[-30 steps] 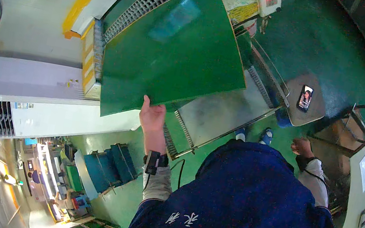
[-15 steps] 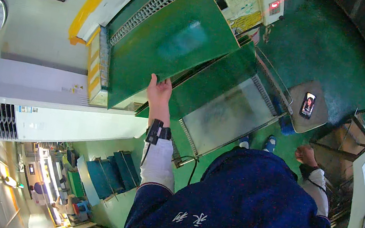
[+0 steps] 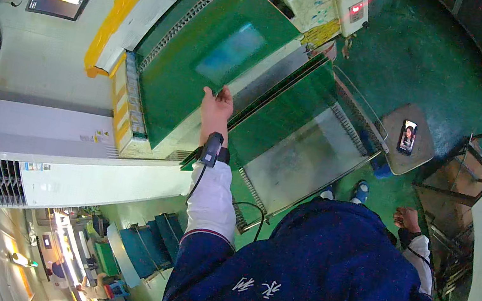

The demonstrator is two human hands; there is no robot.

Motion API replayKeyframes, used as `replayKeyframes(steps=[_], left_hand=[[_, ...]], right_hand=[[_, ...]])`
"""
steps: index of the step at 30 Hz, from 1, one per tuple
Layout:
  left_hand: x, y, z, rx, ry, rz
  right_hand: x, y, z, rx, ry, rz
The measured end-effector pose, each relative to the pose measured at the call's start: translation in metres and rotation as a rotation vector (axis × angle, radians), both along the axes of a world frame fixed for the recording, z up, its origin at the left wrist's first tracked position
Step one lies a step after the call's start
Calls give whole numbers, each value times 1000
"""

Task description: The recorder unloads green substrate boards from a processing machine and places them into a metal storage rack.

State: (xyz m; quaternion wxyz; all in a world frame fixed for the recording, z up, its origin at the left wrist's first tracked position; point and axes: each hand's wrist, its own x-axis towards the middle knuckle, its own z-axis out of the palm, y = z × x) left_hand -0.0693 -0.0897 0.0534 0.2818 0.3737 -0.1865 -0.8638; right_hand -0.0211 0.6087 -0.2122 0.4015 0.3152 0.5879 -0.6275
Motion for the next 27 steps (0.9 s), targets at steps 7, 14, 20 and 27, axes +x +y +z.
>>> replayKeyframes(steps=[7,14,20,27], left_hand=[[-22,4,14,-68,125,3],[-25,-3,16,-111,11,-67],[-23,-17,3,-116,-49,-179],[-29,-14,12,-142,-106,-200]], right_hand=[[-10,7,-35,-182,-4,51],[-19,-21,-1,-155,-33,-11],[-8,-17,-13,-82,22,-8],[-9,-31,11,-162,-14,-140]])
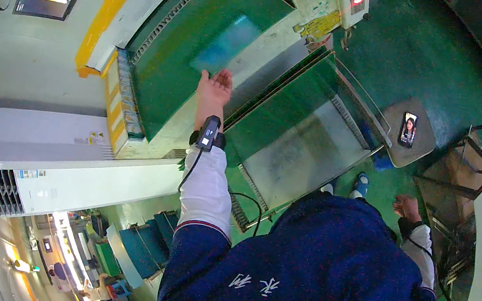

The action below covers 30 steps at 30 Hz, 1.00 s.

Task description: The recorder unloads green substrate boards from a processing machine and places them into a metal storage rack.

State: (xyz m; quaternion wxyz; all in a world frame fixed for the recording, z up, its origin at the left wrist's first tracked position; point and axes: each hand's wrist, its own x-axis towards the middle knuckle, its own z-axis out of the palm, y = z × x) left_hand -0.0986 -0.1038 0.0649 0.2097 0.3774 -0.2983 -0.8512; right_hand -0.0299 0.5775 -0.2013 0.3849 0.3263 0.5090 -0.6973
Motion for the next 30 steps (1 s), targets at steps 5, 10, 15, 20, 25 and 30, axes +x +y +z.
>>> replayKeyframes(steps=[5,10,15,20,25,30], left_hand=[[8,4,-8,-89,-38,-110],[42,21,-12,-363,-214,-459],[72,88,1,-1231,-526,-544],[99,109,-11,-1893,-443,-506],[106,120,-20,-1920,-519,-553],[92,124,-31,-2063,-487,-616]], right_hand=[[0,15,-18,122,209,339],[1,5,-7,-4,5,159],[7,38,-73,87,331,452],[0,21,-45,754,1252,1112],[-12,14,-23,703,1303,1118],[4,13,-13,231,236,351]])
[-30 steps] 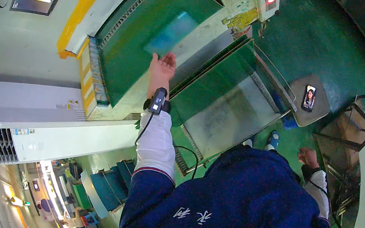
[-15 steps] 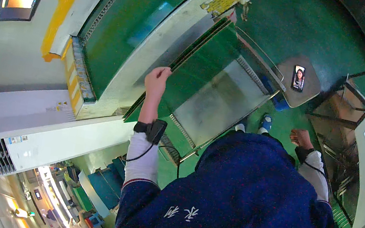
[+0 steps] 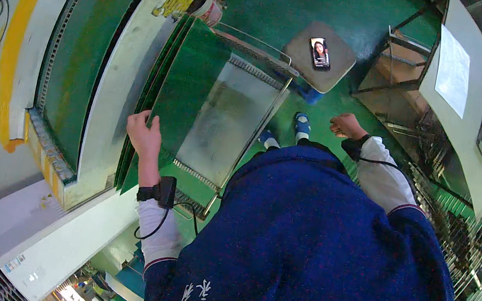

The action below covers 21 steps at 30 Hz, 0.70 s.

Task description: The recorder unloads green substrate boards from a processing machine and places them into a metal storage rack.

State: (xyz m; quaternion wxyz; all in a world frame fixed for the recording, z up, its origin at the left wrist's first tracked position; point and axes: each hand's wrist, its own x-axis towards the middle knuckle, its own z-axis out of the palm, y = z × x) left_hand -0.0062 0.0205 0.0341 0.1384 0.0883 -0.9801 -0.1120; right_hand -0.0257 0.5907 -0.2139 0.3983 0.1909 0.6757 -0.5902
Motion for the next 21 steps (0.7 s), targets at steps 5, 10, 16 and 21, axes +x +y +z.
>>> replayKeyframes(steps=[5,10,16,21], left_hand=[[5,-5,1,104,-134,149],[-19,-12,3,-35,-437,81],[-22,-32,-29,-18,-515,120],[-25,-33,-31,69,-531,157]], right_hand=[[5,-11,56,46,-159,-153],[39,44,-7,-163,-115,-139],[43,35,23,-49,-196,-237],[52,28,11,-34,-135,-439]])
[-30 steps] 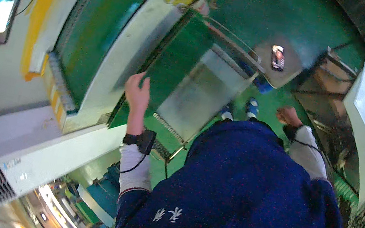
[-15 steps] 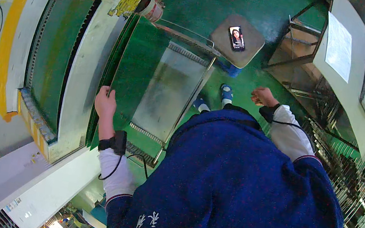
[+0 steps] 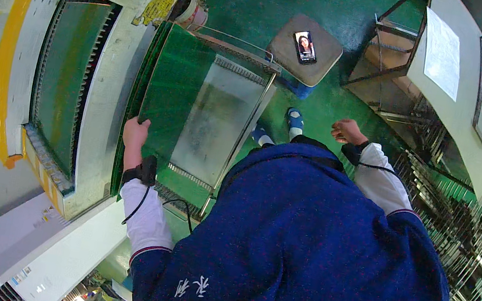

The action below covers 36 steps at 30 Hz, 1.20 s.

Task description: The recorder unloads green substrate boards from a processing machine and places them into a metal storage rack.

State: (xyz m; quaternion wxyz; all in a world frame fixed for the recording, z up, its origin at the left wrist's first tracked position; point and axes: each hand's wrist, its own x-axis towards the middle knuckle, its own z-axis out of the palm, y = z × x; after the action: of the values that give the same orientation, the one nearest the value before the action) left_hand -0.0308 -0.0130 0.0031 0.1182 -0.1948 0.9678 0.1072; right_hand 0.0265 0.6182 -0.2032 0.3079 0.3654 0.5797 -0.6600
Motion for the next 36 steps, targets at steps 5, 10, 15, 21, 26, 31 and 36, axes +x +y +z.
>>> replayKeyframes(steps=[5,10,15,21,26,31,36], left_hand=[[2,-14,-8,24,0,19],[-3,8,8,-8,-25,19],[1,-5,-3,-43,-19,14],[-3,3,6,-45,-46,31],[-3,1,2,-11,-33,48],[-3,-3,-1,-15,-29,29],[-4,3,5,-18,-31,48]], right_hand=[[-5,4,-7,-50,86,93],[-19,2,3,61,-37,178],[-27,-12,12,2,7,118],[-32,0,9,-163,-85,180],[-31,-5,18,-62,-19,215],[-28,-10,11,32,9,159],[-28,-2,2,-12,-42,232]])
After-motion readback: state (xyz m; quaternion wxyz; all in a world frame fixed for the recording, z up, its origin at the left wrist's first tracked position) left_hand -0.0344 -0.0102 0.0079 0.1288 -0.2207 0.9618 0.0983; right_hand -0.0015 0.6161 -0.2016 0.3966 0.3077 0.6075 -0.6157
